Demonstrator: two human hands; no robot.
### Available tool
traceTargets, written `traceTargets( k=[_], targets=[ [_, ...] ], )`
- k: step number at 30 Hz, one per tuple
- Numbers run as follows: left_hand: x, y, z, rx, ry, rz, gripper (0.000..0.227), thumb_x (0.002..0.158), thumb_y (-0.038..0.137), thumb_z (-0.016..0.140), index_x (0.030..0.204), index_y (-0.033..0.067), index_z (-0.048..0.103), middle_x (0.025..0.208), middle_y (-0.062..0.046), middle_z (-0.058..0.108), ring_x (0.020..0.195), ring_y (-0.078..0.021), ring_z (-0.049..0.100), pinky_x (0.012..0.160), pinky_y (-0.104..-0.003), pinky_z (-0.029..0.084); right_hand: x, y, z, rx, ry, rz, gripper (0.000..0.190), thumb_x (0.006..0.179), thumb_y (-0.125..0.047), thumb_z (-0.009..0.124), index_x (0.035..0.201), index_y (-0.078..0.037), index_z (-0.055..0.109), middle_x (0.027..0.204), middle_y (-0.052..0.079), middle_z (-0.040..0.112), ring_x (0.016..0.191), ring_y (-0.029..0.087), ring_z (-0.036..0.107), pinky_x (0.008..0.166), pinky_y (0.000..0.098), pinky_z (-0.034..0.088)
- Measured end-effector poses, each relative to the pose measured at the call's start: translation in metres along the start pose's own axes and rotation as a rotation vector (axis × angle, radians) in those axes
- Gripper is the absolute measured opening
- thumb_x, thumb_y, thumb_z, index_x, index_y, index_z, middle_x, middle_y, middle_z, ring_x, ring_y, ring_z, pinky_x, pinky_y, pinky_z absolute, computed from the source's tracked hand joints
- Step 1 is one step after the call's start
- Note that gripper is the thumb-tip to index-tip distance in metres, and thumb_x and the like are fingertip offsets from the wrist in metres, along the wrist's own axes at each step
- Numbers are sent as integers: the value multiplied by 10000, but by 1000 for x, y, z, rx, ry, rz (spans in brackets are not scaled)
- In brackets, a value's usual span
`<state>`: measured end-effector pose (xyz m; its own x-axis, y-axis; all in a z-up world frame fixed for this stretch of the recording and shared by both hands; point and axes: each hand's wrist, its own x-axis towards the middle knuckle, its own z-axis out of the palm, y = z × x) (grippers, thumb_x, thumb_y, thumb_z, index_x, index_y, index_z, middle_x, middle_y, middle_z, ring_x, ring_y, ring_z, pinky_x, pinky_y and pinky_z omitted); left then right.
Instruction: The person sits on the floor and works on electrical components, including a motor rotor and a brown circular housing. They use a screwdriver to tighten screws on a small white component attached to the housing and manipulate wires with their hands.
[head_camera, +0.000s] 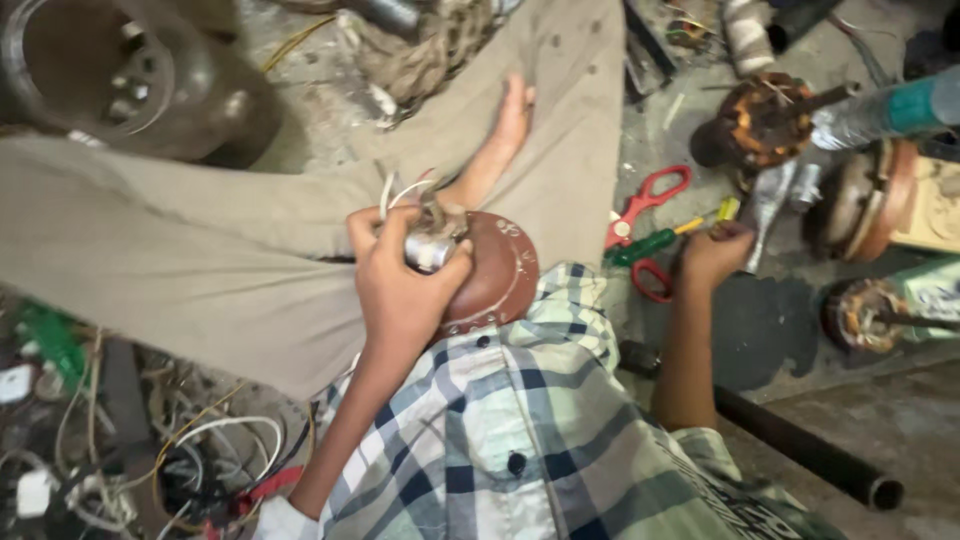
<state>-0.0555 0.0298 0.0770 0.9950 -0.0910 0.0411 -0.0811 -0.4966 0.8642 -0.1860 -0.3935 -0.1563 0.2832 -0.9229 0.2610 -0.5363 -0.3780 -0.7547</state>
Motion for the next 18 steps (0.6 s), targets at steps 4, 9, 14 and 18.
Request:
traceTargets(
  k=[4, 9, 14, 18],
  targets=[
    [-3, -1, 4, 77, 39, 97, 452, 719, 210, 888, 1073, 24, 677, 1176, -169, 551, 1099, -331, 591, 934, -427, 500, -7, -8, -18, -277, 248, 4, 252, 738, 16, 699, 972, -50, 636, 972, 149, 646, 824, 305, 689, 747, 433, 551],
    [2, -9, 7, -43, 3, 0, 455, 725, 218, 874, 1072, 12, 665, 1132, -135, 551, 1067, -283, 598, 938, -389, 499, -9, -4, -23, -543, 182, 175, 185, 844, -161, 719, 1013, -97, 679, 1046, 138, 694, 937, 371, 679, 780, 524, 515],
    [-1, -16, 14, -139, -5, -27, 434, 730, 206, 863, 1071, 18, 674, 1127, -122, 559, 1058, -263, 606, 935, -370, 499, 7, 14, -26, -746, 29, -109, 342, 792, -257, 809, 972, 0, 673, 962, 248, 686, 862, 447, 677, 726, 553, 540],
    [0, -14, 12, -164, 74, -30, 438, 714, 216, 869, 1059, 28, 676, 1125, -124, 560, 1051, -267, 614, 933, -366, 502, 25, -15, -39, -540, -125, -190, 274, 853, -290, 818, 990, -54, 795, 921, 219, 744, 822, 425, 716, 720, 522, 554]
  ],
)
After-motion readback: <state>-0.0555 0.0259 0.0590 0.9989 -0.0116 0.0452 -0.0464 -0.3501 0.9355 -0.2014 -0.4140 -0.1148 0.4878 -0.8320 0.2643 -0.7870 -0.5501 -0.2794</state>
